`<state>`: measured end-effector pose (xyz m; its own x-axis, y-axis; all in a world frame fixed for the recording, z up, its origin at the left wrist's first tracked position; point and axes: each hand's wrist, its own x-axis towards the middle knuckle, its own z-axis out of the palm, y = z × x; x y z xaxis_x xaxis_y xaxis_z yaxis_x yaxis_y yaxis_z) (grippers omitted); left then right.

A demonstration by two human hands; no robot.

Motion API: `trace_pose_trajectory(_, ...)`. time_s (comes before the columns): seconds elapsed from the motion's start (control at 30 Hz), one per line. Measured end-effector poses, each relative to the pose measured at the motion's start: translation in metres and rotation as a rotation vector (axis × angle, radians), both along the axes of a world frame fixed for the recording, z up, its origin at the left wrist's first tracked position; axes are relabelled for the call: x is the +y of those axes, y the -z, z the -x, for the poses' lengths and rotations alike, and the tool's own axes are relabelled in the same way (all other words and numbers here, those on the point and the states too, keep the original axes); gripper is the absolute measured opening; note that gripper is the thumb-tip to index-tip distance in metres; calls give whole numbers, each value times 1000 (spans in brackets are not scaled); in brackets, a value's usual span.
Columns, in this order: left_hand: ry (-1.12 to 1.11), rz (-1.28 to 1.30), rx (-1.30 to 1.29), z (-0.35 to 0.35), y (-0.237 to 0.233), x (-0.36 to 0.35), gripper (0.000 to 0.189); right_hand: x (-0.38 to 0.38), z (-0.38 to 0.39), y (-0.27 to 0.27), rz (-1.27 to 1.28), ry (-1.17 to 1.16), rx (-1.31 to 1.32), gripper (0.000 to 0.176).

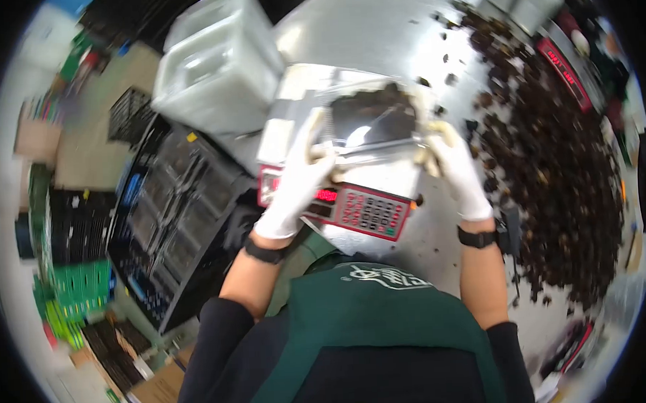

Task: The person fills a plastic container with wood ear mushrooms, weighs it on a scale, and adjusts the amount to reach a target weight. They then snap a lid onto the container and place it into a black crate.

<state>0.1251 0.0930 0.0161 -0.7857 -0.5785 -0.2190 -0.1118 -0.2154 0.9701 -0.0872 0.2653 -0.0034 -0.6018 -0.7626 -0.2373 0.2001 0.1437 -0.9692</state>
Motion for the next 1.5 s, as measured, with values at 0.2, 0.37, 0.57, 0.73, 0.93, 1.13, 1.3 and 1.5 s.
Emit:
trace_pose_trajectory(0.2,-62,-161,190,-28,6,21,83,17,-34,-11,100,53,-34,20)
trace_pose_trajectory(0.37,-204,-208,176,-92,-9,27,84,12,-80,-23,101,-124,-88,32)
trace_pose_trajectory(0.57,-691,-194,443,-233,-12,-19,80,-5,-104,-70,85,-414,56,45)
trace_pose_trajectory(0.73,-1265,81,439,-368,5,-72,75,9,-87,-51,-25,-316,64,38)
trace_pose_trajectory(0.93,-1461,-270,353,-468,61,-144,50,45,-72,-34,-44,-184,25,34)
trace_pose_trajectory(1.13,-821,754,-49,-233,-15,-146,61,86,-71,-25,-84,-40,-45,34)
trace_pose_trajectory(1.3,-186,1765,-286,-73,-105,-136,50,111,-72,-27,-138,12,-98,30)
trace_pose_trajectory(1.5,81,1443,-461,-44,-107,-196,15,159,-73,1,-106,141,-171,33)
